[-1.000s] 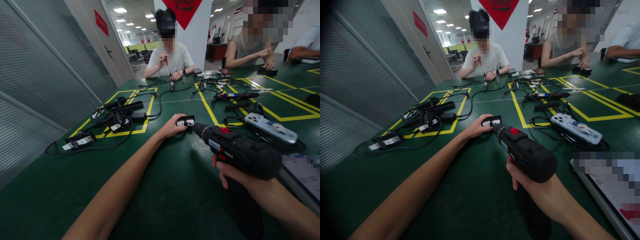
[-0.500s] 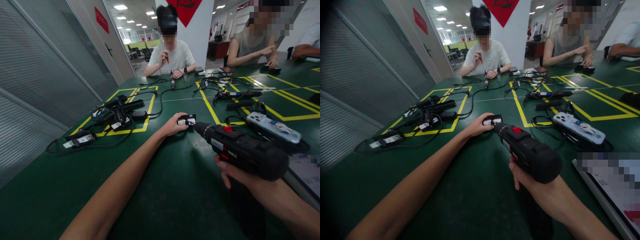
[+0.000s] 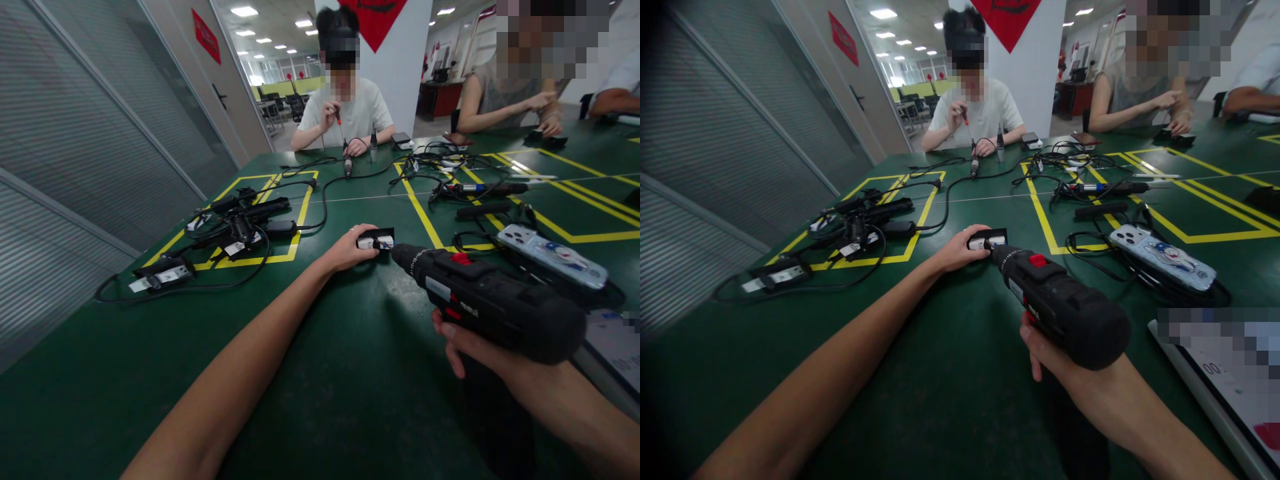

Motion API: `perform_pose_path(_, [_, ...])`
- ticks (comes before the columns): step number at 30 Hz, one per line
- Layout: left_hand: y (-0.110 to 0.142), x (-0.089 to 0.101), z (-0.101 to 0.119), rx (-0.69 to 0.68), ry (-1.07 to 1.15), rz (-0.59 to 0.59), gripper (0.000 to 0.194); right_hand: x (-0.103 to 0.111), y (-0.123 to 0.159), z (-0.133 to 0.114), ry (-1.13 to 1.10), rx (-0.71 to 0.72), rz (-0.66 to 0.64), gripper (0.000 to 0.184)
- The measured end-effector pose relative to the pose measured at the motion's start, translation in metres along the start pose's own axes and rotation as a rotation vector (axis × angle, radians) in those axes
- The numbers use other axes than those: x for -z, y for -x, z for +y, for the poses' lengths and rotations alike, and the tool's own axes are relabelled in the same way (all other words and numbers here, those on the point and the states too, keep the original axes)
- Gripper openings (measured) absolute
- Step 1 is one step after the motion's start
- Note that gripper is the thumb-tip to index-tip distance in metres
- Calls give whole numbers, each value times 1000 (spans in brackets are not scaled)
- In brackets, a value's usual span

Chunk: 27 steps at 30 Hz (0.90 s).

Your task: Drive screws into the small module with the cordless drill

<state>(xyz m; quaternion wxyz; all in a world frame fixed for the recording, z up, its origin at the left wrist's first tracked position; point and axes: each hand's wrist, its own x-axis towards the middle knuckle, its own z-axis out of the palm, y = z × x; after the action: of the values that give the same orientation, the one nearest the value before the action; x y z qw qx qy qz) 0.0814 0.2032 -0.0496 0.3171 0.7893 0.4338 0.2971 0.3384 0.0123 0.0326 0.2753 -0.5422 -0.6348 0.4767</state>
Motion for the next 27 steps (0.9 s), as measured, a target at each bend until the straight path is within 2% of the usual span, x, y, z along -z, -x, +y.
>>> perform_pose_path(14, [2, -1, -1, -22, 11, -2, 61, 0, 1, 0, 13, 70, 20, 44])
perform_pose_path(21, [1, 0, -5, -65, -1, -19, 68, 0, 0, 2, 25, 77, 18, 43])
perform_pose_path(27, [1, 1, -3, -41, 15, -18, 63, 0, 1, 2, 44, 87, 44, 46])
